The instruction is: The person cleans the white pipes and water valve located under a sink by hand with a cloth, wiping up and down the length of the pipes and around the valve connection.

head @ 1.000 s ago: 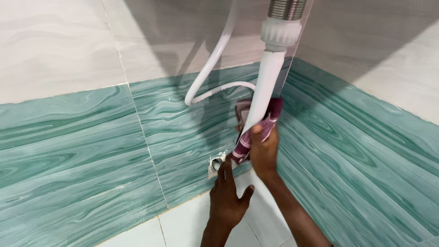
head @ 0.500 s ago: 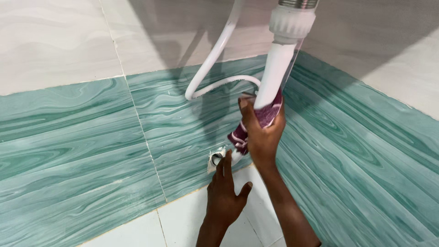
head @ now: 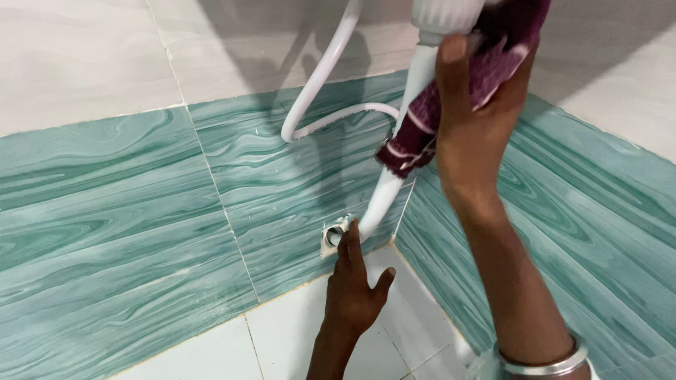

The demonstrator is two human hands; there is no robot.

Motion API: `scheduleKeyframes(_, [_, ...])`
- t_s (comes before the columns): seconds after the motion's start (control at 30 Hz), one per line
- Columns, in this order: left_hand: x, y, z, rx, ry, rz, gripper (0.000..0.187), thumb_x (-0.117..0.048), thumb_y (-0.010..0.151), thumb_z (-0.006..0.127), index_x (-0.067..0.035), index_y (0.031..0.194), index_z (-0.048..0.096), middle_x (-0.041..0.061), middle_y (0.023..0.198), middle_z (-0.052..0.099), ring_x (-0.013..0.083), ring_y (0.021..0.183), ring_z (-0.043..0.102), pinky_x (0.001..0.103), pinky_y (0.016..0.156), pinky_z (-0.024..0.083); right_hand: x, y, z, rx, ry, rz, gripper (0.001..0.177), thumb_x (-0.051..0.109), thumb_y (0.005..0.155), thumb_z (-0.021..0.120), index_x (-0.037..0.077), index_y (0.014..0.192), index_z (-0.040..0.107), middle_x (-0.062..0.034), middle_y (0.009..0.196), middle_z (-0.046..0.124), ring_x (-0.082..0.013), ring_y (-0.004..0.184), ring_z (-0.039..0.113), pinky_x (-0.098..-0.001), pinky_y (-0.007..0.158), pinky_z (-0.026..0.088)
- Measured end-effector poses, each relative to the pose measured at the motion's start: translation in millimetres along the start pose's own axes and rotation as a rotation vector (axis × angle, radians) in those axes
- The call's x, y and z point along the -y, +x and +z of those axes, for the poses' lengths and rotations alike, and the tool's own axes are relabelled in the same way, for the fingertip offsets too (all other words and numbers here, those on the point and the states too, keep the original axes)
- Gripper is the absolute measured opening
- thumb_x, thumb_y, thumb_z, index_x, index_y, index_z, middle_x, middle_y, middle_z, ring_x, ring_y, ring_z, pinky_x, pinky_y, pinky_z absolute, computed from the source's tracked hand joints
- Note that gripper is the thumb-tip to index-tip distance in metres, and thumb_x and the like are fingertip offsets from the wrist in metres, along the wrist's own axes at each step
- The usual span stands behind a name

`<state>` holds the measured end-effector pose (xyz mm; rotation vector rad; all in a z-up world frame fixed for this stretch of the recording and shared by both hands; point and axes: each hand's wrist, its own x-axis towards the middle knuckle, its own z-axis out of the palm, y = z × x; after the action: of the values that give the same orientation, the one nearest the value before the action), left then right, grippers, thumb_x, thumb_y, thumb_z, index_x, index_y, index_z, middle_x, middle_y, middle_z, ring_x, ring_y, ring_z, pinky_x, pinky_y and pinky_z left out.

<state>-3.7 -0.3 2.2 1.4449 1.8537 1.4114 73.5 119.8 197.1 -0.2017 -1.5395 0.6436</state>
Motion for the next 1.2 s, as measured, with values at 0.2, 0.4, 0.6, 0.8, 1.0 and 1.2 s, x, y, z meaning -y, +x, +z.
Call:
scheduleKeyframes(0.2, [5,4,-4,0.030,0.037,-0.017,0.104,-0.028,0.087,0.076,-0.013,0.161,0.004,0.015,0.168,0.018,0.0366,0.152,0.027,0.047,0.114,0.039,1,-5,15,-0.007,-0.124,0.038,0.055,0.042,0.092,0.077,0.005,0.127,0.055,-0.0016,0.105,0.069,-0.0097,0.094,0.075,-0.0291,0.083,0.061])
scheduleKeyframes(0.4, [13,3,-6,0.063,0.031,-0.104,0.102,-0.024,0.083,0.078,-0.015,0.161,0.012,0.011,0.150,0.049,0.0301,0.133,0.056,0.041,0.102,0.053,-71,-146,34,-0.006,-0.016,0.479,0.029,0.017,0.091,0.079,0.000,0.111,0.066,-0.0035,0.090,0.069,-0.0079,0.072,0.062,-0.0252,0.061,0.052])
scheduleKeyframes(0.6, [14,2,-3,0.114,0.037,-0.170,0.113,-0.022,0.082,0.077,-0.013,0.164,-0.001,0.009,0.142,0.059,0.0315,0.122,0.064,0.040,0.097,0.055,-85,-159,11,0.239,0.008,0.811,0.040,0.022,0.083,0.082,0.002,0.115,0.068,-0.0073,0.084,0.071,-0.0112,0.070,0.066,-0.0279,0.060,0.055])
scheduleKeyframes(0.8, [24,6,2,0.013,-0.004,0.031,0.110,-0.021,0.084,0.078,-0.010,0.161,0.000,0.018,0.166,0.027,0.0415,0.137,0.048,0.045,0.104,0.049,-2,-78,-19,0.148,0.010,0.446,0.054,0.020,0.089,0.076,0.004,0.136,0.055,-0.0106,0.115,0.071,-0.0161,0.101,0.073,-0.0319,0.091,0.062])
scheduleKeyframes(1.0, [19,10,0,0.047,-0.015,-0.042,0.109,-0.021,0.084,0.076,-0.016,0.162,0.001,0.014,0.166,0.028,0.0389,0.140,0.048,0.043,0.104,0.050,23,-3,-3,-0.298,-0.007,-0.254,0.024,0.003,0.110,0.072,-0.002,0.124,0.053,-0.0190,0.123,0.065,-0.0222,0.101,0.063,-0.0304,0.091,0.052])
scheduleKeyframes(1.2, [23,9,-5,0.048,-0.002,0.007,0.108,-0.020,0.084,0.077,-0.016,0.161,0.002,0.013,0.169,0.026,0.0389,0.141,0.045,0.045,0.104,0.050,-24,-45,39,-0.142,-0.500,-0.550,0.042,0.007,0.105,0.089,0.019,0.137,0.065,-0.0073,0.162,0.031,-0.0255,0.150,0.037,-0.0371,0.122,0.045])
